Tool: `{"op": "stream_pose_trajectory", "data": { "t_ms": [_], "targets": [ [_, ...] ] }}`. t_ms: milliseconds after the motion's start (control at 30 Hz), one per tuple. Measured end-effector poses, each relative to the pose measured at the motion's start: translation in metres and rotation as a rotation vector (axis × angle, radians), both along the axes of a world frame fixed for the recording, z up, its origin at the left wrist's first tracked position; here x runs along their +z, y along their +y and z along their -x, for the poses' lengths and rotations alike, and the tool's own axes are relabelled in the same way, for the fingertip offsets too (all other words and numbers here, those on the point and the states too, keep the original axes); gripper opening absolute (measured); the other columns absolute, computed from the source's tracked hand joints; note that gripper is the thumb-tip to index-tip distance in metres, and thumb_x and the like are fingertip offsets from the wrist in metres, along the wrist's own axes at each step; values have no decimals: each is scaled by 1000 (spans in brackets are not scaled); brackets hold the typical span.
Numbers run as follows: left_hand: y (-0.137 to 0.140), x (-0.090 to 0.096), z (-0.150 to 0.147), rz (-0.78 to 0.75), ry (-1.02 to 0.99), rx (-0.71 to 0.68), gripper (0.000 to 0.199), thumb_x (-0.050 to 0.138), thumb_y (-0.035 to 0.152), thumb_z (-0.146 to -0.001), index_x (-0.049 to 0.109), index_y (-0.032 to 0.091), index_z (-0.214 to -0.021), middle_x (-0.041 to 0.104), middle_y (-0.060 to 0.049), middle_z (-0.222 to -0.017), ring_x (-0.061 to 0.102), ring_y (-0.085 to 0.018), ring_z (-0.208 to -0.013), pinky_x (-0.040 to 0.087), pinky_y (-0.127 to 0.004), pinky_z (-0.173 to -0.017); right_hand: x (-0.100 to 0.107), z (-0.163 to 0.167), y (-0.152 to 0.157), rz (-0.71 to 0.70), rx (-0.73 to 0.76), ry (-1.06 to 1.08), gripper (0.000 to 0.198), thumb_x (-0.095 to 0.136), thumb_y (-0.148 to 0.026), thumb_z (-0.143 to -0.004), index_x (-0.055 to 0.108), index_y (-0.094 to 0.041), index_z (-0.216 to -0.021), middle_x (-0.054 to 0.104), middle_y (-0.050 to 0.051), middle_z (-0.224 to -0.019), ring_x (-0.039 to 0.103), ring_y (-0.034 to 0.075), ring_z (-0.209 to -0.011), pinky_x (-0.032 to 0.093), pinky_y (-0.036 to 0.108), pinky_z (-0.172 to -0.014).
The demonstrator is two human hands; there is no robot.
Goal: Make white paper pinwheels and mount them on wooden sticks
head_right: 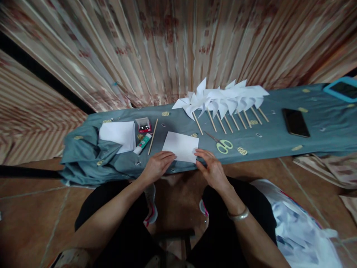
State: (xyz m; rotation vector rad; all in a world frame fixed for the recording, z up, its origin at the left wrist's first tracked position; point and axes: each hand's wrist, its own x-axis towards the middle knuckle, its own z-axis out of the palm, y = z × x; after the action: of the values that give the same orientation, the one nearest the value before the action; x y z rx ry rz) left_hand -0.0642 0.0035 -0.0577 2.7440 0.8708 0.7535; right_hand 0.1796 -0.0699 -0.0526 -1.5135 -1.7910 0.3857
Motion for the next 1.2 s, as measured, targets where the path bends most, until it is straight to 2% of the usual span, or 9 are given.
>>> {"op": "stream_pose_trajectory", "data": {
  "t_ms": [133,333,433,533,633,800,933,1100,1200],
  "targets": [
    [0,2,-5,35,-4,-21,23,49,22,-97,69,15,-107,74,-11,-105,68,-20,-99,57,-36,-90,-1,-3,4,-3,-1,19,20,55,-25,-90,67,-26,-106,70,8,-122,63,26,-116,50,48,-100],
    [10,5,3,91,87,6,27,61,18,-89,68,18,-115,69,-11,-122,59,-26,-123,52,-46,-101,-9,-19,5,-44,-47,-70,20,51,-26,-92,68,-24,-103,71,10,-119,65,27,-112,51,49,-99],
    [15,10,6,64,145,43,25,56,10,-89,71,19,-107,72,-9,-116,64,-23,-114,54,-42,-96,-6,-19,2,-99,-76,-225,28,51,-25,-91,65,-21,-115,66,15,-127,61,30,-120,48,53,-101],
    [12,20,3,9,214,55,23,52,11,-92,71,18,-102,74,-10,-103,69,-22,-96,55,-39,-85,5,-2,-4,-160,-103,-405,39,54,-25,-92,57,-19,-130,54,19,-143,49,35,-134,42,57,-105],
    [1,31,-5,-34,258,31,19,52,14,-93,70,16,-101,73,-9,-90,69,-22,-84,54,-37,-78,14,23,-8,-193,-70,-463,38,52,-23,-95,54,-20,-133,55,17,-144,47,32,-137,41,54,-106],
    [-11,34,-17,1,156,-40,22,48,21,-97,69,15,-99,73,-9,-89,69,-22,-84,54,-36,-79,11,36,-5,-181,-37,-264,25,46,-20,-97,66,-21,-112,69,13,-124,61,28,-119,48,49,-100],
    [2,27,-14,135,-21,19,29,59,32,-93,66,15,-116,73,-10,-110,67,-22,-104,53,-36,-92,9,25,4,-111,-71,-18,20,50,-30,-96,69,-24,-100,74,9,-114,66,26,-110,52,48,-98],
    [21,17,-6,261,88,126,28,56,21,-92,66,16,-118,73,-10,-112,67,-24,-106,52,-41,-95,10,13,24,11,-130,130,25,55,-40,-91,72,-24,-100,76,8,-109,70,27,-103,54,45,-94],
    [24,12,-4,261,90,146,35,54,21,-92,62,14,-125,71,-13,-115,66,-25,-106,53,-42,-95,10,9,40,84,-209,79,29,57,-43,-87,74,-21,-95,78,8,-94,72,27,-84,56,42,-80]
  ]
}}
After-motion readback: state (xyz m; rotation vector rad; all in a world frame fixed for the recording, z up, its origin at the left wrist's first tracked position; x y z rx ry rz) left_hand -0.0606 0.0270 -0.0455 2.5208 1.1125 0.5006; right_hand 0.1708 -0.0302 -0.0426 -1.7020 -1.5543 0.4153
